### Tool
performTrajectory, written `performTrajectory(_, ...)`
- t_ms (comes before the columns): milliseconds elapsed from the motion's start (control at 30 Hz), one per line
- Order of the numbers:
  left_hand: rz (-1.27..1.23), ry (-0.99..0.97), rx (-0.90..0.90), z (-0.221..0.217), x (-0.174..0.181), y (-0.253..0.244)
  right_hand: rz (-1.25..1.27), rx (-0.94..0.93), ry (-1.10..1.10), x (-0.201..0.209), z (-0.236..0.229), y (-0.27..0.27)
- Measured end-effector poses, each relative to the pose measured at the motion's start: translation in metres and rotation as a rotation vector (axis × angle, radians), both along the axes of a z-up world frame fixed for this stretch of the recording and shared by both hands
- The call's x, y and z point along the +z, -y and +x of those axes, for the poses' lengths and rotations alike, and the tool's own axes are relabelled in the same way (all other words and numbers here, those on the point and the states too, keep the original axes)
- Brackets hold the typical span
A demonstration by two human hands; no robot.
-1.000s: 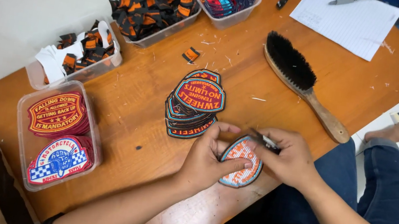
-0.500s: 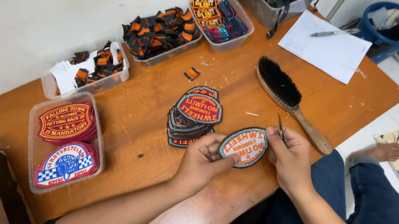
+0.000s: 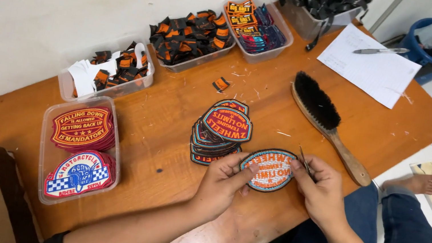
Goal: Using a small trimming tool to clean excess threads and finishing the edges of embroidered patches at a workspace.
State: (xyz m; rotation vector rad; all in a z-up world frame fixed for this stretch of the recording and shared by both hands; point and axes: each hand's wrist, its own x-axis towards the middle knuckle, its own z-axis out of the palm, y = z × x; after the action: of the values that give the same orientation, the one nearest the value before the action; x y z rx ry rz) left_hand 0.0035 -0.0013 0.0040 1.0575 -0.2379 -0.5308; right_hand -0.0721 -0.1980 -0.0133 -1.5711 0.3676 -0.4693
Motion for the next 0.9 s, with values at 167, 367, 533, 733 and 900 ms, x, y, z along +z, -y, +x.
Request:
performTrajectory(167,-0.071,-0.088,-0.003,0.003,-0.018,0.0,-0.009,0.034,-0.023,0.011,0.004,-0.004)
performTrajectory(367,0.016,0.029,-0.13,0.006,0.003,-0.009,-0.23,0.135,-0.127,0.013,-0.002,0.001)
performTrajectory(533,0.137,0.215,-0.11,0.004,0.014,-0.004,-0.248,0.125,-0.117,0.014,-0.007,0.008)
performTrajectory(733,0.013,0.162,-0.202,0.012,0.006,-0.001,-0.16,0.06,-0.056,-0.011,-0.016,0.016)
performTrajectory(900,-0.066,0.052,-0.213,0.012,0.017,-0.007,-0.149,-0.251,0.19,-0.039,-0.031,0.007)
